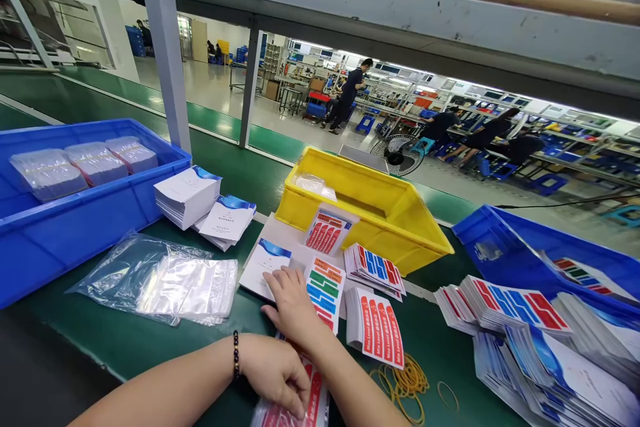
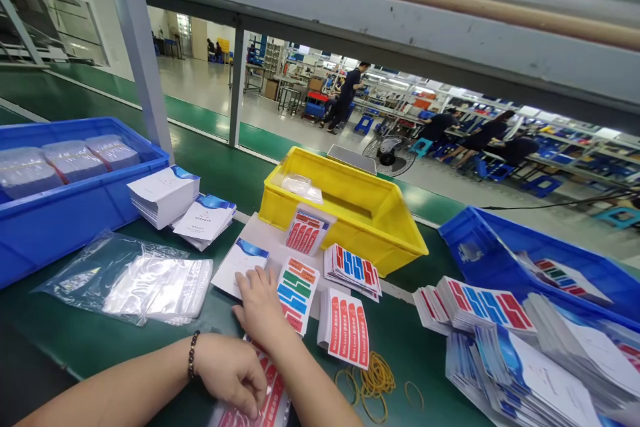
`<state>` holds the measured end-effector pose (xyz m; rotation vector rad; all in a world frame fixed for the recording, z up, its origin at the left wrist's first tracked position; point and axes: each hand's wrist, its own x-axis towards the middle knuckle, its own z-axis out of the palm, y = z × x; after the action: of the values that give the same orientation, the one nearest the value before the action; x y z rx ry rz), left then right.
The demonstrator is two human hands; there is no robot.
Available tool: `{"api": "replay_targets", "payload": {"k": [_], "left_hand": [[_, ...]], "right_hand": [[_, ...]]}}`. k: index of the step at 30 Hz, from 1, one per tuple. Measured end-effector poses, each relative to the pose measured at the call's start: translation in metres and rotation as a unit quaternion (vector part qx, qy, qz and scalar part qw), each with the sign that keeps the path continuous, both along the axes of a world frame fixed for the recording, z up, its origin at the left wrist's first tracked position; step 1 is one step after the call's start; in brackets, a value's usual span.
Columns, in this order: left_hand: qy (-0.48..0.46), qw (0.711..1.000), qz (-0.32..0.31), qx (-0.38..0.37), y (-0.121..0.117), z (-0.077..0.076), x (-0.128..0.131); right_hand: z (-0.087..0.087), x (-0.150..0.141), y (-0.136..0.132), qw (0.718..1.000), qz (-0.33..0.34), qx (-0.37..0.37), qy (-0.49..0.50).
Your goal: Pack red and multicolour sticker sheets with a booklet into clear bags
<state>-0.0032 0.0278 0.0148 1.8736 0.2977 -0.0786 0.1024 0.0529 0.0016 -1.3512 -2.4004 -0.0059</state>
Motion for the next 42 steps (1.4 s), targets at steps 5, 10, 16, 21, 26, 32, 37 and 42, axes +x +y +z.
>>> {"api": "replay_targets", "payload": {"k": [5,10,16,21,26,32,37,42], "left_hand": [[-0.015,0.999,0.032,-0.031,0.002,0.006,-0.003],[-0.07,0.985,0.106,-0.118,0.004,0.012,-0.004],[-0.068,0.969,0.053,-0.232,0.002,0.005,-0.003],[-0.084,0.964,0.066,-0.245,0.005,0.001,-0.004],[-0.25,0.841,0.227,-0.422,0.012,-0.005,0.0],[-0.236,0.71,0.32,-0.581,0.011,-0.003,0.006],[-0.199,0.774,0.266,-0.539,0.006,-0.002,0.005],[-0.17,0.829,0.242,-0.475,0.006,0.002,0.004]], "right_hand": [[0.0,-0.002,0.004,1.0,0.007,0.023,-0.021],[0.015,0.017,0.003,0.999,-0.015,0.041,0.011],[0.001,0.002,0.006,0.999,0.03,0.021,-0.026],[0.014,0.019,0.003,0.998,0.019,0.062,0.018],[0.059,0.062,-0.029,0.985,0.029,0.125,0.118],[0.073,0.084,-0.061,0.986,0.088,0.006,0.139],[0.048,0.112,-0.022,0.98,-0.18,0.0,0.088],[0.03,0.118,0.012,0.961,-0.269,-0.059,0.001]]}}
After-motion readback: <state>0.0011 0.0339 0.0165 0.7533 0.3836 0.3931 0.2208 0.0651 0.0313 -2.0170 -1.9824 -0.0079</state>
